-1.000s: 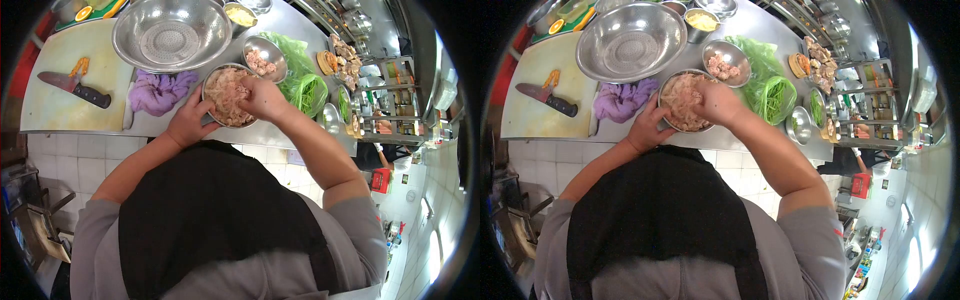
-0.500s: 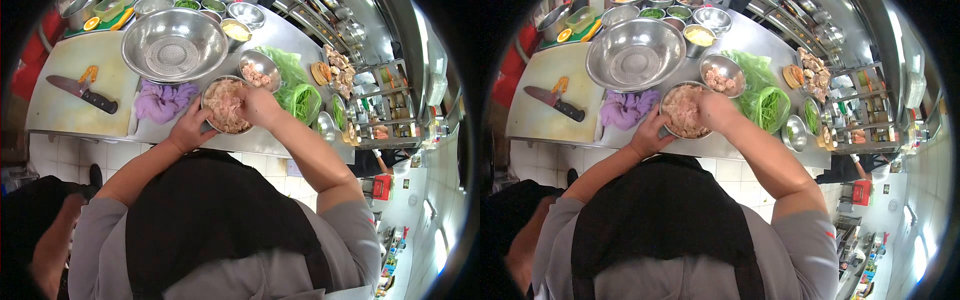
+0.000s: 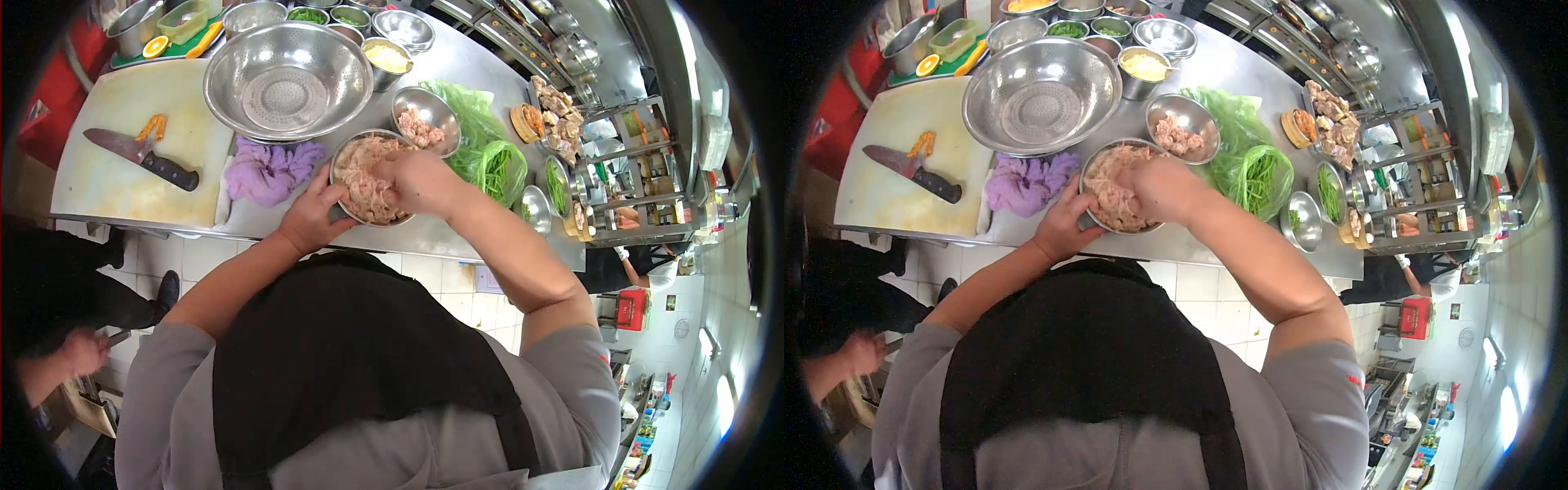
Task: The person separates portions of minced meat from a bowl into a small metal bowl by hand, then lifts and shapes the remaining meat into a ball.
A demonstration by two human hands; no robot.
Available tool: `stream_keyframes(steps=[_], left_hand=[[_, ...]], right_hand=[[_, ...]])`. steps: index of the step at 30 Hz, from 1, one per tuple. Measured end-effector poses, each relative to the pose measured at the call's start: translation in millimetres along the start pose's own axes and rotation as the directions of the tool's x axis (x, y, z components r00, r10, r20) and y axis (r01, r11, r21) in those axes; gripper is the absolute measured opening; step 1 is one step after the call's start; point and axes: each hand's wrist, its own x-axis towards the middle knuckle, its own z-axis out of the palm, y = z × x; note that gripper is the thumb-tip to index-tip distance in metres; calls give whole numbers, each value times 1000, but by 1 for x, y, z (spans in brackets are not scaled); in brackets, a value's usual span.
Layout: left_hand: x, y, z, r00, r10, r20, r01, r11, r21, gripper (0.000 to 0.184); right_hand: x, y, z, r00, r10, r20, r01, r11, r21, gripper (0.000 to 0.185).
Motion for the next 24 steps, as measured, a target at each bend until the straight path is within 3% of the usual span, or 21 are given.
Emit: stream_keyframes(steps=[3, 6, 7, 10, 13, 15, 18, 22, 24], left_hand=[[1, -2, 1, 1000, 19, 1, -19, 1000, 7, 47], [-2, -4, 3, 998, -59, 26, 58, 998, 36, 47], [-1, -3, 2, 999, -41, 17, 40, 999, 29, 48], [1, 0, -1, 1000, -3, 3, 3, 1000, 27, 49], [1, -2, 0, 1000, -13, 7, 13, 999, 39, 50], [0, -3, 2, 999, -32, 22, 32, 999, 18, 50], [0, -5, 3, 997, -61, 52, 59, 998, 34, 48], [0, -1, 2, 994, -82, 67, 80, 996, 40, 48], [2, 0, 1, 996, -70, 60, 68, 997, 34, 48]], right_hand=[[2, -6, 5, 997, 69, -25, -68, 997, 45, 33], [0, 7, 22, 969, 132, -210, -62, 948, 311, 33], [-2, 9, 25, 958, 199, -204, -102, 908, 406, 31], [-8, 12, 36, 912, 380, -155, -174, 701, 691, 24], [-14, 20, 44, 865, 501, 3, -206, 350, 914, 17], [-21, 25, 35, 824, 525, 215, -288, 62, 955, 16], [-30, 27, 11, 825, 540, 166, -78, -183, 980, 19], [-43, 38, 3, 842, 513, 165, -121, -118, 986, 31], [-46, 45, 18, 850, 484, 207, -63, -298, 953, 34]])
